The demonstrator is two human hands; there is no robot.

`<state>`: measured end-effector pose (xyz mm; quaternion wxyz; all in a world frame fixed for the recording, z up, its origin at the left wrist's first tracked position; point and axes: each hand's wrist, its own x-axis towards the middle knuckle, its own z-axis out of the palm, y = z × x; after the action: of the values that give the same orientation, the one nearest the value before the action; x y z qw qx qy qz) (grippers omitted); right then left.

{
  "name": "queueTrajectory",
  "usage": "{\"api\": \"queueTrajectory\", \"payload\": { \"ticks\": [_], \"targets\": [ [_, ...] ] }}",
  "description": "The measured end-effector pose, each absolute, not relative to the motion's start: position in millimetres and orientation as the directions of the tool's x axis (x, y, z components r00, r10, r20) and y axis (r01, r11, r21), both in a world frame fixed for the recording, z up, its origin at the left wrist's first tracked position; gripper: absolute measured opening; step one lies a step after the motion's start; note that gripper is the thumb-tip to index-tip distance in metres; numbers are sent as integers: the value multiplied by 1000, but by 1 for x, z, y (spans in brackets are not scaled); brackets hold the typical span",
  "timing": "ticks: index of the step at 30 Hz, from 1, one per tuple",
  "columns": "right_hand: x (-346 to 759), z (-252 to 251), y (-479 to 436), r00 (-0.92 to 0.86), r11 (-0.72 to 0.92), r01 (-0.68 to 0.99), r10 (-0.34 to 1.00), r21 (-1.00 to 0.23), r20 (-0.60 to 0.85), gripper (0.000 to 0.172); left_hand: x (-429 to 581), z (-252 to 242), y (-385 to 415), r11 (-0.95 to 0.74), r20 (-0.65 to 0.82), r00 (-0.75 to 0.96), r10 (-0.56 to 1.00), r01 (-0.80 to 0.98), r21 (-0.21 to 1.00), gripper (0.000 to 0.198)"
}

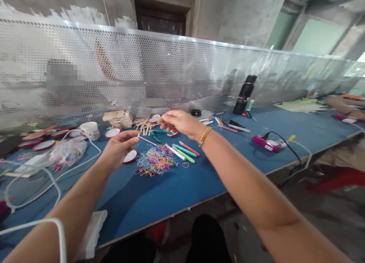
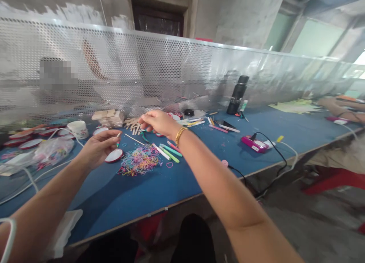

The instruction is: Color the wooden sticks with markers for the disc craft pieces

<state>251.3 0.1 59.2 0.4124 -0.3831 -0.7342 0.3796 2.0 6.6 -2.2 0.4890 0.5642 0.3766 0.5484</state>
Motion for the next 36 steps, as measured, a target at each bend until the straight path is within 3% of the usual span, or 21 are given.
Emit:
{"api": "queueTrajectory", "payload": {
  "ticks": [3,5,8,10,12,16,19,23,26,29,32,36],
  "targets": [
    [313,74,-36,-392,505,698,863,-508,319,19,1,-2,9,-226,242,114,964,-134,965,33],
    [348,65,-59,-310,350,914,929,-205,204,19,2,-1,10,-223,240,117,964,-139,965,32],
    [380,30,-86,-136,133,980,991,146,15,34,5,1,7,-214,233,128,964,-151,965,31],
    [387,5,-96,-61,69,967,997,246,-41,36,8,3,3,-201,224,139,965,-166,965,30],
    [389,-16,-101,-39,54,962,997,266,-62,35,10,4,-2,-182,211,157,965,-181,966,30],
    [399,-41,-104,-133,123,977,990,174,47,20,11,4,-9,-120,165,241,956,-191,974,33],
    [411,-55,-102,-238,228,971,948,72,212,28,10,2,-12,-41,95,340,936,-164,986,37],
    [402,-62,-101,-237,343,921,871,-187,430,25,9,-1,-11,-19,77,400,913,-149,989,35],
    [365,-57,-105,-220,492,753,813,-436,539,29,9,-4,-10,-20,83,420,904,-151,988,32],
    [316,-51,-114,-232,568,522,812,-637,535,21,7,-7,-8,-12,80,452,888,-149,989,30],
    [275,-52,-121,-317,516,216,840,-829,440,26,5,-9,-6,-8,83,503,860,-149,989,28],
    [247,-63,-125,-342,380,-48,862,-924,373,30,2,-10,-5,-22,102,584,805,-143,989,27]
  ]
}}
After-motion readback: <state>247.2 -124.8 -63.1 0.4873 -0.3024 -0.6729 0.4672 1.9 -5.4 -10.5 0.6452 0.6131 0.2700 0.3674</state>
